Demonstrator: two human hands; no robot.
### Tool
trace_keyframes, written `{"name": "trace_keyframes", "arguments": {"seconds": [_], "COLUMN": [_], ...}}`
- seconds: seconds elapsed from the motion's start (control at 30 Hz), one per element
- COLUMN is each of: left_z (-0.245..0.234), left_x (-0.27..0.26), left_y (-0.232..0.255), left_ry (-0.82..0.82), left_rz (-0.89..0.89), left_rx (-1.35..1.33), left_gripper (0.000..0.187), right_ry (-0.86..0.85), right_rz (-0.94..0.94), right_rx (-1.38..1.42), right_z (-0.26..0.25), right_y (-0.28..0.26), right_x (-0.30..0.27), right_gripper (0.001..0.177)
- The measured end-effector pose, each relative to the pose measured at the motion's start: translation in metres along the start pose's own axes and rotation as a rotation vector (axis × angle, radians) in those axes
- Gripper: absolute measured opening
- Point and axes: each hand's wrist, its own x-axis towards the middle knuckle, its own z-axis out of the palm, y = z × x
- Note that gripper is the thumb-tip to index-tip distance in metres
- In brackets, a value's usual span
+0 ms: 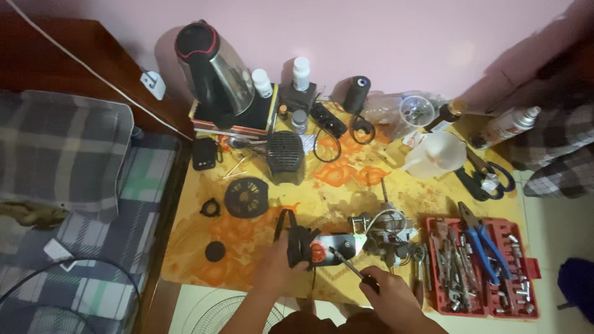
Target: The person disassembles a small electrical appliance on a cluttered table. They use a screwdriver to remove screws from the housing, separate the casing, and manipulate internal components while handling various parts and tools.
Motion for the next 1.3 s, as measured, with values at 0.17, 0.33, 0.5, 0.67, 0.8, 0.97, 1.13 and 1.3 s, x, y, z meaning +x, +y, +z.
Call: {"name": "trace_keyframes", "arguments": {"seconds": [0.17,0.33,0.5,0.67,0.8,0.97,1.13,1.3], "left_z": [0.02,0.021,0.003,-0.007,-0.014,-0.017,-0.005,0.034], "left_x": [0.003,0.001,-0.002,-0.007,-0.01,-0.013,-0.005,0.022], "left_y": [-0.024,-0.017,-0.002,0.014,0.036,0.061,0.071,0.052], "left_ry": [0.103,0.096,0.135,0.392,0.233,0.023,-0.069,0.142], "left_rz": [0.123,0.024,0.15,0.614,0.76,0.641,0.444,0.616], "left_rx": [-0.118,-0.13,-0.012,0.171,0.268,0.49,0.612,0.76], "left_gripper": [0.081,0.096,0.095,0.078,0.066,0.095,0.093,0.059], "right_ry": [0.015,0.005,-0.024,0.022,0.079,0.211,0.202,0.247], "right_rz": [-0.061,-0.034,0.097,0.126,0.206,0.262,0.42,0.396], "right_rx": [0.009,-0.03,-0.091,0.054,0.152,0.191,0.211,0.197], "right_z": [0.009,0.009,0.017,0.028,0.038,0.051,0.051,0.049], "right_y": [0.002,0.004,0.002,0.015,0.033,0.062,0.089,0.11], "right_x": [0.004,0.005,0.003,-0.002,-0.011,-0.027,-0.035,-0.038], "right_gripper": [0.03,0.029,0.03,0.03,0.028,0.031,0.034,0.036]}}
